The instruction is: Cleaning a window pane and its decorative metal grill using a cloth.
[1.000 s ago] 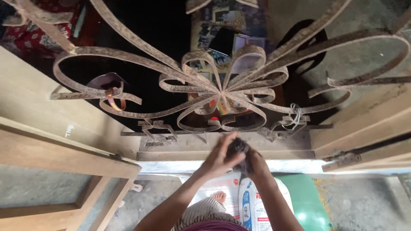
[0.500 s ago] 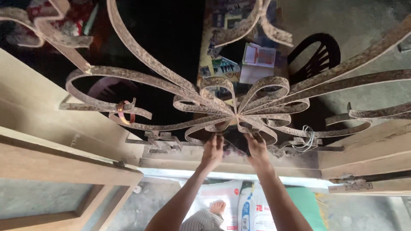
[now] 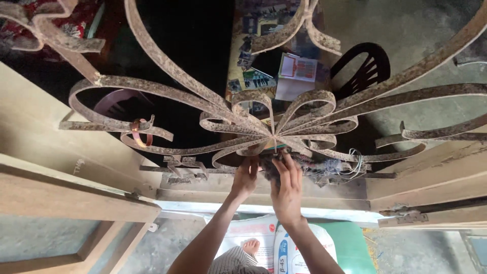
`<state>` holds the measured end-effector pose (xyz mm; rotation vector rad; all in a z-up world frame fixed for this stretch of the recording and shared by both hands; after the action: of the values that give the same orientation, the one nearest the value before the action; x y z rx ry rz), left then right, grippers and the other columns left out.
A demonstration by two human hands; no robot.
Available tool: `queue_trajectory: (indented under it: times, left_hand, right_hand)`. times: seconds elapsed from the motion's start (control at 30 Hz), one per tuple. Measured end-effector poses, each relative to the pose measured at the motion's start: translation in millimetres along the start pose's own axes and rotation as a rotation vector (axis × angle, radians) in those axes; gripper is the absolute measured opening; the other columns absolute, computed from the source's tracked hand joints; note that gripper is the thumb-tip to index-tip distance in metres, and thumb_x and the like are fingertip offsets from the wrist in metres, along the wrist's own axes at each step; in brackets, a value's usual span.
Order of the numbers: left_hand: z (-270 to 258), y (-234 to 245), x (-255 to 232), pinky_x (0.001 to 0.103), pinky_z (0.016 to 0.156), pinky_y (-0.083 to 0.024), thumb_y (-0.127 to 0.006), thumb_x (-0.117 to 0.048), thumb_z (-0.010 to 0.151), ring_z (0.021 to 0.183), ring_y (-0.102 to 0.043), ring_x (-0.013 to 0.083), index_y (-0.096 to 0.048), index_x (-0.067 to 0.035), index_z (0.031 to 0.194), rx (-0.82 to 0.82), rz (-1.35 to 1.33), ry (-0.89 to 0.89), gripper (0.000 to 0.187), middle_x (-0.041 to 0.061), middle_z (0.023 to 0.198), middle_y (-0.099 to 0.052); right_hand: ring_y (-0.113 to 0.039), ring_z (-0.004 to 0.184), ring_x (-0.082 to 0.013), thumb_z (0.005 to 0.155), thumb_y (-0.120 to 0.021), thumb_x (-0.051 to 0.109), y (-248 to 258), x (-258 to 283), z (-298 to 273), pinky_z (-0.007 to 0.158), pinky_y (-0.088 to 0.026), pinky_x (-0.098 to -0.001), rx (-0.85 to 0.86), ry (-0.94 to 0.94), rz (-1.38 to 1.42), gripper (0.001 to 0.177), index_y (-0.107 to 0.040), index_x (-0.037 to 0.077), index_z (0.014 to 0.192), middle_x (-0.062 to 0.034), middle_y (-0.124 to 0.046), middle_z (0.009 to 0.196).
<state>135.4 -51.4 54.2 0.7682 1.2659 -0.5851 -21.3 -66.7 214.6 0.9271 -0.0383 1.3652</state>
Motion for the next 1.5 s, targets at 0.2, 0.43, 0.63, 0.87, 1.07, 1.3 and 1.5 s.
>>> queue_trajectory:
  times: [0.2,0.43,0.63,0.87,1.07,1.3,1.5]
  left_hand:
    - [-1,2,41,0.047,0.076,-0.058,-0.049,-0.021,0.107,0.09,-0.076,0.0371,-0.059,0.003,0.115,-0.019,0.179,-0.018,0.028,0.024,0.096,-0.078]
    - [-22,1,30,0.044,0.083,-0.058,-0.049,-0.025,0.107,0.1,-0.074,0.0323,-0.052,0.003,0.129,-0.058,0.158,-0.012,0.036,0.021,0.109,-0.074]
    - [-126,-52,84,0.048,0.088,-0.054,-0.06,-0.031,0.107,0.106,-0.058,0.0266,-0.052,-0.007,0.124,-0.005,-0.506,0.375,0.03,0.014,0.114,-0.057]
    - [-122,-29,81,0.038,0.084,-0.065,-0.066,-0.006,0.092,0.097,-0.074,0.0272,-0.063,-0.002,0.128,0.029,-0.582,0.462,0.036,0.013,0.108,-0.078]
    - [-54,17,-56,0.036,0.085,-0.066,-0.07,0.0,0.1,0.112,-0.072,0.0333,-0.041,-0.009,0.158,-0.2,0.211,-0.405,0.066,0.021,0.139,-0.061]
    - [-39,-5,-67,0.063,0.108,-0.041,-0.073,0.004,0.081,0.127,-0.058,0.0413,-0.008,0.01,0.159,-0.197,0.542,-0.595,0.101,0.035,0.149,-0.046]
    - [-89,14,-57,0.053,0.102,-0.051,-0.072,0.008,0.079,0.118,-0.059,0.0404,-0.019,-0.004,0.163,0.055,0.425,-0.43,0.099,0.028,0.133,-0.06]
  right_hand:
    - [-0.056,0.115,-0.0342,0.081,-0.067,-0.001,-1,1,19,0.094,-0.042,-0.0488,0.053,-0.092,-0.264,0.036,-0.063,0.007,0.116,-0.0162,-0.067,0.135]
    - [-0.067,0.096,-0.0342,0.091,-0.065,0.0,14,-15,-34,0.092,-0.05,-0.0512,0.266,-0.15,-0.17,0.026,-0.06,0.007,0.116,-0.0167,-0.07,0.103]
    - [-0.072,0.097,-0.0375,0.084,-0.066,0.0,18,-32,-113,0.076,-0.059,-0.0445,0.368,-0.354,0.256,0.04,-0.058,0.006,0.122,-0.0206,-0.074,0.106]
    - [-0.072,0.109,-0.0278,0.093,-0.062,0.007,48,-18,-96,0.073,-0.062,-0.0441,0.324,-0.593,0.504,0.045,-0.053,0.006,0.136,-0.0181,-0.071,0.12]
    - [-0.077,0.106,-0.0259,0.096,-0.062,0.012,30,-50,-130,0.087,-0.067,-0.0399,0.475,-0.565,0.344,0.036,-0.061,0.008,0.132,-0.0139,-0.076,0.113]
    - [-0.077,0.109,-0.0289,0.096,-0.061,0.013,-1,-27,-134,0.091,-0.063,-0.0418,0.646,-0.506,0.417,0.029,-0.063,0.004,0.124,-0.0129,-0.076,0.12]
    - [-0.077,0.111,-0.0278,0.096,-0.06,0.015,-2,-51,-144,0.094,-0.063,-0.0403,0.662,-0.548,0.351,0.03,-0.064,0.005,0.124,-0.0133,-0.077,0.117]
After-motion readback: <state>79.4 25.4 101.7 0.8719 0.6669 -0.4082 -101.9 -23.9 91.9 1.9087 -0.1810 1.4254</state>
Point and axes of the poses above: each hand's wrist, its own z-axis towards the middle knuckle, its own y-axis out of the back of the hand, x = y × z, the point moved 9 cm from there along z, towards the middle knuckle
